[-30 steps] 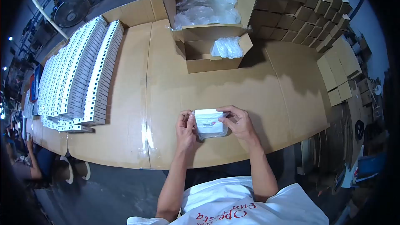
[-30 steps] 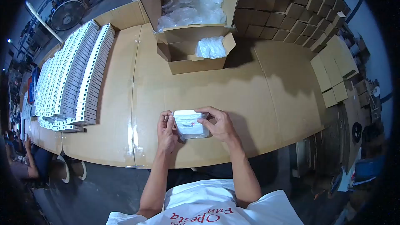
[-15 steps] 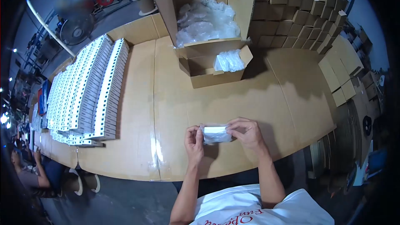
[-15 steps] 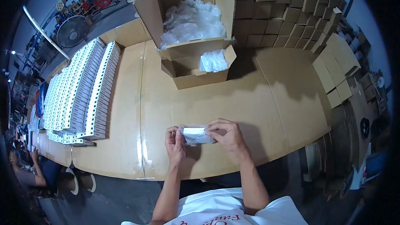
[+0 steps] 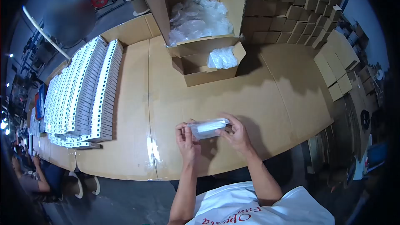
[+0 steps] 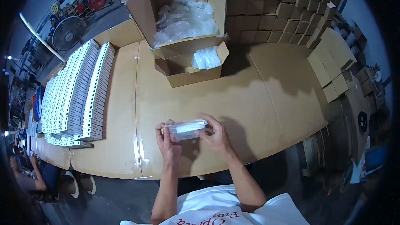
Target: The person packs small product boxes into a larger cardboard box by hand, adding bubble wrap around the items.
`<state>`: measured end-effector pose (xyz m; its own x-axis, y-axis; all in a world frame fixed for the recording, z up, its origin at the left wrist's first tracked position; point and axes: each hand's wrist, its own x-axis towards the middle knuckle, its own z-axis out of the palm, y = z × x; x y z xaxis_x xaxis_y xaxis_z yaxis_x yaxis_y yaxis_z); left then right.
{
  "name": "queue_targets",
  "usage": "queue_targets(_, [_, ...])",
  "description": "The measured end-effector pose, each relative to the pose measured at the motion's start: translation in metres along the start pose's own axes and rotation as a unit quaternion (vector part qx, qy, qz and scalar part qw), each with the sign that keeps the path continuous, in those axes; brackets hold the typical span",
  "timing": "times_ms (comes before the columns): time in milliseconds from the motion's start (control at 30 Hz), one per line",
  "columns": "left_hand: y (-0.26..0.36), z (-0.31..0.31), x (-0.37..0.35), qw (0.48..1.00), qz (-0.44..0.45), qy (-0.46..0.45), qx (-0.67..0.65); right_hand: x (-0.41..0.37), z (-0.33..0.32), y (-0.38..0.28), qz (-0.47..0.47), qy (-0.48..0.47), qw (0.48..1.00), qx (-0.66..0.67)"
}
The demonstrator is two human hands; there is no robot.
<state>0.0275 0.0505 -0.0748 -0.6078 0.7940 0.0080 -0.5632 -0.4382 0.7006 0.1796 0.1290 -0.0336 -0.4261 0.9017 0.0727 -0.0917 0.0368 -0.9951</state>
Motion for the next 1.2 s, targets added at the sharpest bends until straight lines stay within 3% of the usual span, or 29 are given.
queue_targets(133, [0.0,0.001,0.01,0.996,-0.004,-0.091,-0.018,0.001,-0.008,0.007,0.04,-0.069,0.996,-0.031])
queue_targets(233, [0.016,0.003,0.004,0.961,-0.05,-0.131,0.24,0.002,-0.014,0.012,0.004,-0.098,0.993,-0.063])
queue_targets(267, [0.022,0.006,0.002,0.95,-0.082,-0.12,0.276,0.001,-0.017,0.008,-0.004,-0.1,0.992,-0.074])
queue_targets(400, [0.024,0.005,0.005,0.945,-0.045,-0.156,0.286,0.001,-0.018,-0.008,0.023,-0.095,0.993,-0.072])
queue_targets(500, [0.023,0.002,0.006,0.94,-0.012,-0.157,0.301,0.001,-0.013,-0.015,-0.102,-0.071,0.979,-0.162])
queue_targets(600, [0.026,0.009,0.009,0.92,0.053,-0.142,0.362,0.004,-0.011,-0.001,-0.139,-0.061,0.978,-0.144])
queue_targets(700, [0.02,0.007,0.005,0.935,0.028,-0.111,0.336,0.004,-0.016,-0.003,-0.059,-0.086,0.989,-0.109])
queue_targets(900, [0.017,0.024,0.008,0.951,-0.025,-0.021,0.306,0.001,0.0,0.013,-0.023,0.022,0.999,0.013])
queue_targets(1000, [0.01,0.024,0.012,0.958,-0.007,-0.001,0.288,0.005,0.003,0.019,0.001,0.052,0.998,0.018])
queue_targets(1100, [0.012,0.027,0.014,0.954,-0.018,0.012,0.298,0.004,0.012,0.008,-0.036,0.114,0.992,0.03])
queue_targets(1200, [0.013,0.028,0.018,0.952,-0.044,0.021,0.302,0.005,-0.006,-0.003,-0.195,-0.005,0.969,-0.148])
